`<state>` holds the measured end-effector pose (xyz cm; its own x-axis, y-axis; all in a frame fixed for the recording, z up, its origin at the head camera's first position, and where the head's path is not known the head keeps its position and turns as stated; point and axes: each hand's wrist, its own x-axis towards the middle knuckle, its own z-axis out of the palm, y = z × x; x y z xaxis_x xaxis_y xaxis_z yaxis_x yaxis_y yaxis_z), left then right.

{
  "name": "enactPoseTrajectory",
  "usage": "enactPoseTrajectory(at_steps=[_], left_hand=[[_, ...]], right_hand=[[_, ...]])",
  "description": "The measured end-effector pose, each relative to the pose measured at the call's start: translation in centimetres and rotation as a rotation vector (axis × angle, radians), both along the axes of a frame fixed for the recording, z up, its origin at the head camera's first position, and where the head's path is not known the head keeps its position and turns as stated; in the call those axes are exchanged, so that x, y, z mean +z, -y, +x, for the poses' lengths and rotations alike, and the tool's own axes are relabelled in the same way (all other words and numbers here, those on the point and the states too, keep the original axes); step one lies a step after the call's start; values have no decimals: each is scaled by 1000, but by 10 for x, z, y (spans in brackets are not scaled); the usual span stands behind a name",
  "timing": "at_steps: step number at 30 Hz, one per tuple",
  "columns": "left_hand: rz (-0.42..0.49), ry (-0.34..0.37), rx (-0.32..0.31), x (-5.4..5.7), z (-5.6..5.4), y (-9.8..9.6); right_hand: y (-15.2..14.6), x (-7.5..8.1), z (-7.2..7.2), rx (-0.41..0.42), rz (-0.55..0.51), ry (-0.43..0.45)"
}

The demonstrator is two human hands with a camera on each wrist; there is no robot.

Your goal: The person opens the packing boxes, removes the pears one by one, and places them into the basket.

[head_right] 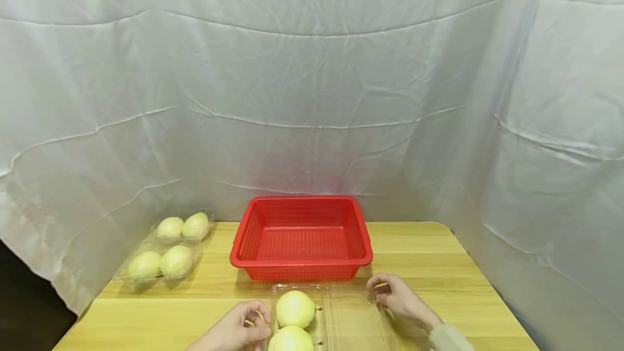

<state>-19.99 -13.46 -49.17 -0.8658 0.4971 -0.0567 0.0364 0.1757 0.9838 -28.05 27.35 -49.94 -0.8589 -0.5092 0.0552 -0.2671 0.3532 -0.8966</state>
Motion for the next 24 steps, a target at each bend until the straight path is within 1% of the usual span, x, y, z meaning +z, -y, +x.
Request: enactPoseTrajectory(at_steps=[3,6,9,13,16,21,22,24], left_hand=[[-9,-12,-9,1,-1,1],[-38,-69,-22,1,-2,3],[-89,-155,-6,1,-3,4],[-170,-273,54,2,-5,5],[-227,-382,106,1,-7,3],[-311,-603,222,3,-11,-2],[-324,-639,239,3,-12,-4],[-345,-701,256,5,-14,-8]], right_hand=[[2,1,-1,-9,30,-35],[5,3,-1,-30,52,-49],[7,4,-1,-59,87,-65],[10,6,0,-114,151,-110],[15,8,0,-213,173,-155],[27,18,-2,-439,175,-201],[29,20,-3,-473,177,-204],[32,23,-4,-530,181,-209]])
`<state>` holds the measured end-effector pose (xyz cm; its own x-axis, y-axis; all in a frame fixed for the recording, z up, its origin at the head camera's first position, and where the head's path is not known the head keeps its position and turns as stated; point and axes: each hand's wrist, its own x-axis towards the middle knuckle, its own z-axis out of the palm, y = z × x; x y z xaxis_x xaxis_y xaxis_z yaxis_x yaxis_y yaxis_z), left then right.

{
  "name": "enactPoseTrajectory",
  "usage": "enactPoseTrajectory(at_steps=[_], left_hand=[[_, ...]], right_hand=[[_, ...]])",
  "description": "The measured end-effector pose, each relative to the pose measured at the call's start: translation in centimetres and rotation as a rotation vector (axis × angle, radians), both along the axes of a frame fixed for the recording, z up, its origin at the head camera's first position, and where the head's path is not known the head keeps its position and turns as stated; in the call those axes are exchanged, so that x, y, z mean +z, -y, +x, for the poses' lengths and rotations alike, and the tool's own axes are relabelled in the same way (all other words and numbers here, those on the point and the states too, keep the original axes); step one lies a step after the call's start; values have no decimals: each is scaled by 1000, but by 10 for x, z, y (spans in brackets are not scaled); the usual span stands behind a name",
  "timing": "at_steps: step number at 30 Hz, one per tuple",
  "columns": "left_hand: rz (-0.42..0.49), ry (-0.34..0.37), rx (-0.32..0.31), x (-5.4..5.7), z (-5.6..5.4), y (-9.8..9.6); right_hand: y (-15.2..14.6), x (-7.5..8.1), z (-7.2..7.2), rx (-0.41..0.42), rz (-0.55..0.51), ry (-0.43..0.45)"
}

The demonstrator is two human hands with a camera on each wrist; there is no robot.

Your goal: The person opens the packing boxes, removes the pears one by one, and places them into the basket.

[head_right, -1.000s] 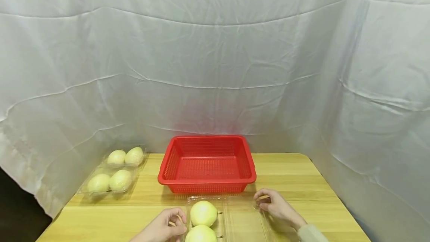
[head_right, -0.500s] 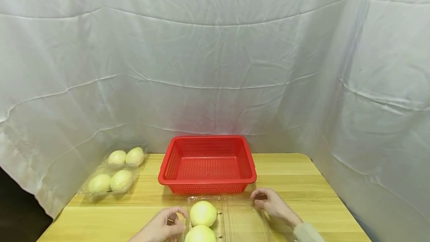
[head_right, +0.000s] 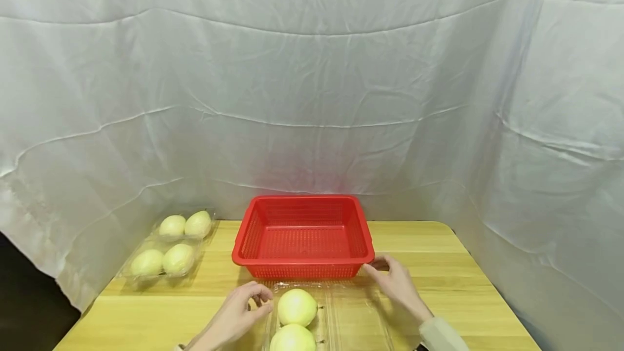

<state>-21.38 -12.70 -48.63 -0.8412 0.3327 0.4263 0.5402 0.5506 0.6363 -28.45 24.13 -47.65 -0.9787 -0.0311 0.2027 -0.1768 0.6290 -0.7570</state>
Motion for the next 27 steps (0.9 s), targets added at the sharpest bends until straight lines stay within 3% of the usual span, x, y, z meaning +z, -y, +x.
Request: enactPoseTrajectory(at_steps=[3,6,11,14,19,27], left_hand=[[-54,-67,2,4,-1,-8],[-129,-118,5,8,-1,-17],[-269,-119,14,13,-1,-31],[-339,-107,12,14,-2,-38],[-389,-113,14,13,-3,-45],[-442,-78,2,12,-6,-50]], right_hand=[[2,4,-1,-32,-3,-12],[4,6,-3,2,3,-71],[11,7,-8,86,90,-281],[15,6,-8,94,130,-357],[18,7,-7,74,185,-388],[22,9,-7,81,201,-359]])
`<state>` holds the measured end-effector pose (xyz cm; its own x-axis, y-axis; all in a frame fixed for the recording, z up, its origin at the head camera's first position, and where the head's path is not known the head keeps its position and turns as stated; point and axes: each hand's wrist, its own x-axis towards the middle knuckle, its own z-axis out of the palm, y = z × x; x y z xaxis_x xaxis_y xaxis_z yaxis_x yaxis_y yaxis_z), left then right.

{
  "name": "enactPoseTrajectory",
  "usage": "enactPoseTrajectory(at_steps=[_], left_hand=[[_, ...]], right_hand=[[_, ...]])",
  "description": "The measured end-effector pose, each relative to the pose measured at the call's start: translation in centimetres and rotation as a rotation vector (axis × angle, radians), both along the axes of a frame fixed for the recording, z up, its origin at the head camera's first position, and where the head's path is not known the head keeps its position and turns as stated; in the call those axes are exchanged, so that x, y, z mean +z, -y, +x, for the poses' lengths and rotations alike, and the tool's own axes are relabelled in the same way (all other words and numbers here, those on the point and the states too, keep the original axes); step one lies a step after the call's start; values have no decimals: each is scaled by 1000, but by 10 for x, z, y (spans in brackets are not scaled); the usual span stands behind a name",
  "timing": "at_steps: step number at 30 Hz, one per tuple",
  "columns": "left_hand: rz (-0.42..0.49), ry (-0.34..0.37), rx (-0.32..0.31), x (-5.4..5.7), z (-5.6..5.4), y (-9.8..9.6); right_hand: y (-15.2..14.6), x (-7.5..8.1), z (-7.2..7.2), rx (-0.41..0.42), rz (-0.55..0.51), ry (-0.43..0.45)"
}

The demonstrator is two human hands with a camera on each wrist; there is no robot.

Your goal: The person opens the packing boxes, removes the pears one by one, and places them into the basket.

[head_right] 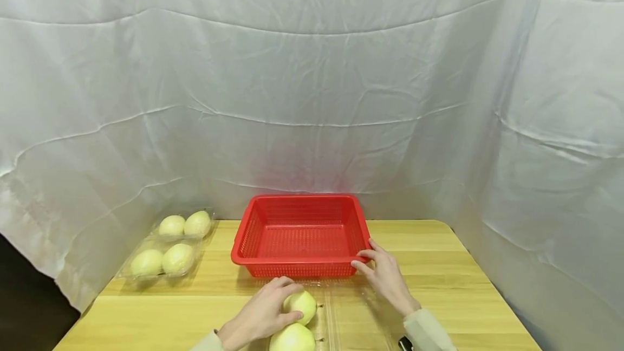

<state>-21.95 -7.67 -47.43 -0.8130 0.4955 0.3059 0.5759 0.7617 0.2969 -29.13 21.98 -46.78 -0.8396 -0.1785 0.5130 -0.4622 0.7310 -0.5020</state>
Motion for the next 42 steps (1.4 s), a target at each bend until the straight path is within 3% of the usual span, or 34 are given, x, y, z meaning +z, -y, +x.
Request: enactPoseTrajectory(at_steps=[8,21,30,34,42], left_hand=[[10,49,27,5,0,-5],[-130,-16,168,16,0,-26],[-182,40,200,17,1,-37],[-138,76,221,14,2,-42],[-140,46,280,9,1,-50]], right_hand=[[2,1,-1,1,39,-21],[2,3,-1,9,34,-24],[2,-1,-2,11,17,-38],[3,0,-1,21,22,-37],[2,0,-1,21,10,-32]])
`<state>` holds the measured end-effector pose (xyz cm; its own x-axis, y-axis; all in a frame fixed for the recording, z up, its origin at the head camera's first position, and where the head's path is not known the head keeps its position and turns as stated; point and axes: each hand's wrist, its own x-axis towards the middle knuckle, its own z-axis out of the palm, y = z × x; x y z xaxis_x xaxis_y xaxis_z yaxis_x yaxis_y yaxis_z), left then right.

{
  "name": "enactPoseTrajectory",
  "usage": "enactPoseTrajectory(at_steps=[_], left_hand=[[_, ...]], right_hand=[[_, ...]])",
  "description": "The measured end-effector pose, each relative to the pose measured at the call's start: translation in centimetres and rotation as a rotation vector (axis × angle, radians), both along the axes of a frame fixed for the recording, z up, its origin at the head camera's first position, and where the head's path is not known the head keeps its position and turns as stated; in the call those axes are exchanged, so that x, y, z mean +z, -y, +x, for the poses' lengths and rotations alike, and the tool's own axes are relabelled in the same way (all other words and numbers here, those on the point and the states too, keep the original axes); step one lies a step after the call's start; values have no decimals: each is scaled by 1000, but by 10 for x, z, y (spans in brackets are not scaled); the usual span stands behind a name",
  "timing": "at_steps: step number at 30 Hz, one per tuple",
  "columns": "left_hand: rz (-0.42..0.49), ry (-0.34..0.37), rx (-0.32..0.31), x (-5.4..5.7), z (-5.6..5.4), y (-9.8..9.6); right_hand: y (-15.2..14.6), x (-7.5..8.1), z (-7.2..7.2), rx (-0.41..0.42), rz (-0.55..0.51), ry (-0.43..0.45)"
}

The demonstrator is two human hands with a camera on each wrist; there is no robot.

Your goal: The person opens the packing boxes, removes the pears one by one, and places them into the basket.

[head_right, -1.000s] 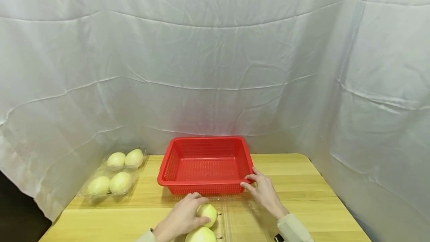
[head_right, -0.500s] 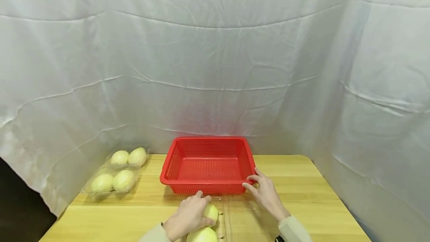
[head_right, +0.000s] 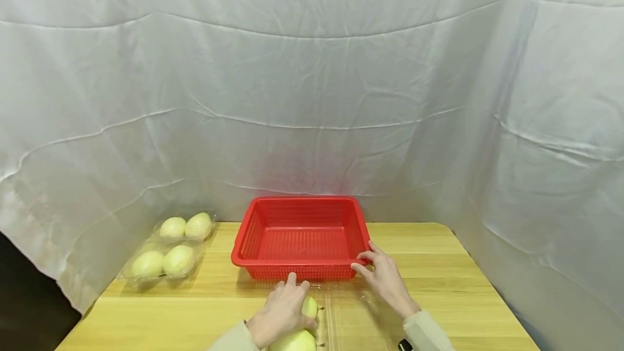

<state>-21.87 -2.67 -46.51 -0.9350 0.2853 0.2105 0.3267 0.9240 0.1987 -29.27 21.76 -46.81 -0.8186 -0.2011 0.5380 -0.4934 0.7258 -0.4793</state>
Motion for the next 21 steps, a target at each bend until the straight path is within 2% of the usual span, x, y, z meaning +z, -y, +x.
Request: enactPoseTrajectory(at_steps=[6,15,21], left_hand=[[0,-23,10,-2,-2,-2],[107,-32,-19,-5,-4,2],[129,-58,-26,0,-2,7]], right_hand=[[0,-1,0,2,-8,-3],[0,-2,0,6,-18,1],[0,-3,-1,9,-33,5]])
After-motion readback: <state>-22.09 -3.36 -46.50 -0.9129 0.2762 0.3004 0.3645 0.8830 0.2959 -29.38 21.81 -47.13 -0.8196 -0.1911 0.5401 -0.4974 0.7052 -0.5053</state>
